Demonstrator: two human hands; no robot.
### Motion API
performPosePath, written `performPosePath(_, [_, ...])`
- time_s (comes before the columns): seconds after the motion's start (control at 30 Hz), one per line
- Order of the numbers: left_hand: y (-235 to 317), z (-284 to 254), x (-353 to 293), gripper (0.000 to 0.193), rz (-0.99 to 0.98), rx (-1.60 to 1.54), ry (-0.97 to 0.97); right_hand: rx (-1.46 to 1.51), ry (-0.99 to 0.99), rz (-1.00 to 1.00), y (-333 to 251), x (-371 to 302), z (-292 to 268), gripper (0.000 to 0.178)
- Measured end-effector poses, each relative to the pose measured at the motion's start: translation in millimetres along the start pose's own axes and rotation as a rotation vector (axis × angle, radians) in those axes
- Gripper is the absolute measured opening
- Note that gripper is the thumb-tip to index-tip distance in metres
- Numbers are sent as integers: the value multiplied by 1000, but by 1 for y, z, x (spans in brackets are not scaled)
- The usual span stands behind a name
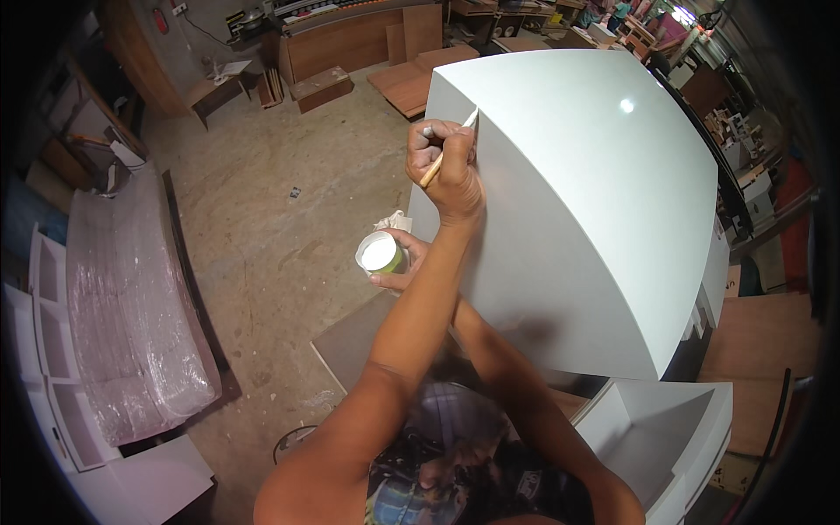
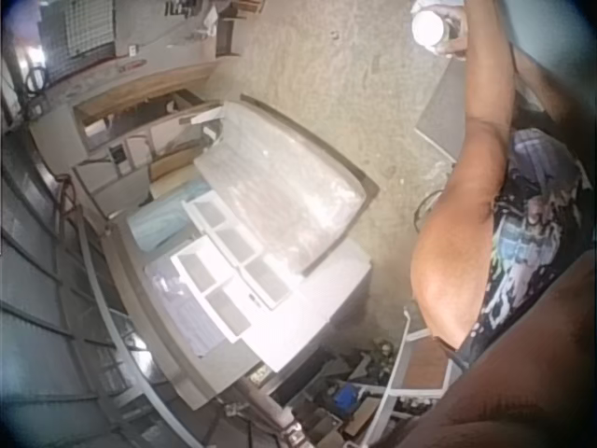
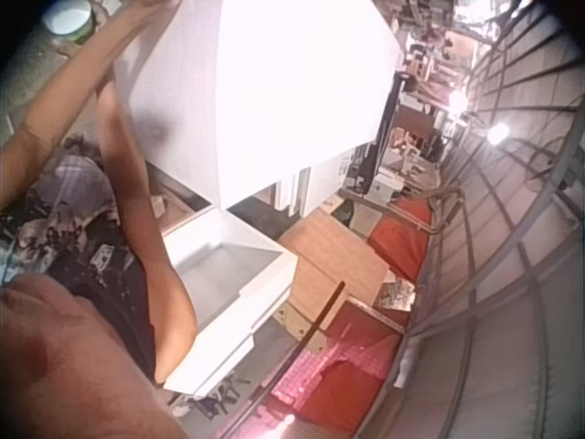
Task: The person applies white filler to the edges of a white cabinet using a small brush, then wipes the surface with a cloth. They move around the cabinet to treat different edges and corners, occasionally dipping the brush into a container.
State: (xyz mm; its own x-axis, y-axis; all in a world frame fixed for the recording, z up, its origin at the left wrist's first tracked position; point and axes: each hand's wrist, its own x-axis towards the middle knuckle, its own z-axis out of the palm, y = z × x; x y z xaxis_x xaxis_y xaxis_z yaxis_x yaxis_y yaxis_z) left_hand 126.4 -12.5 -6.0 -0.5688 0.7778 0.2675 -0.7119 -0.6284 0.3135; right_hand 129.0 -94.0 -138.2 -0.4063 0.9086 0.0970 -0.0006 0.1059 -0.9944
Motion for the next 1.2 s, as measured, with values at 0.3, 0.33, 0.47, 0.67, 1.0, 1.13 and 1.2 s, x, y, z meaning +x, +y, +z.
performPosePath(0.3, [-3, -3, -3, 16, 38, 23, -21, -5, -5, 14, 1, -5, -1, 77])
performPosePath(0.33, [-3, -2, -5, 16, 47, 31, -27, -15, -2, 18, -1, -6, -2, 76])
performPosePath(0.47, [-2, 2, -10, 16, 59, 42, -30, -17, -14, 1, -4, -8, -3, 75])
performPosePath(0.67, [-3, 3, -16, 16, 57, 29, -45, 23, -71, 46, -8, -11, -5, 84])
performPosePath(1.0, [-1, 5, -30, 15, 67, 52, -51, 4, -37, 14, -9, -23, -4, 77])
performPosePath(1.13, [0, 6, -36, 14, 74, 59, -61, 19, -30, 5, -10, -28, -4, 73])
performPosePath(1.2, [0, 5, -38, 14, 77, 80, -68, 17, -40, 19, -14, -29, -5, 74])
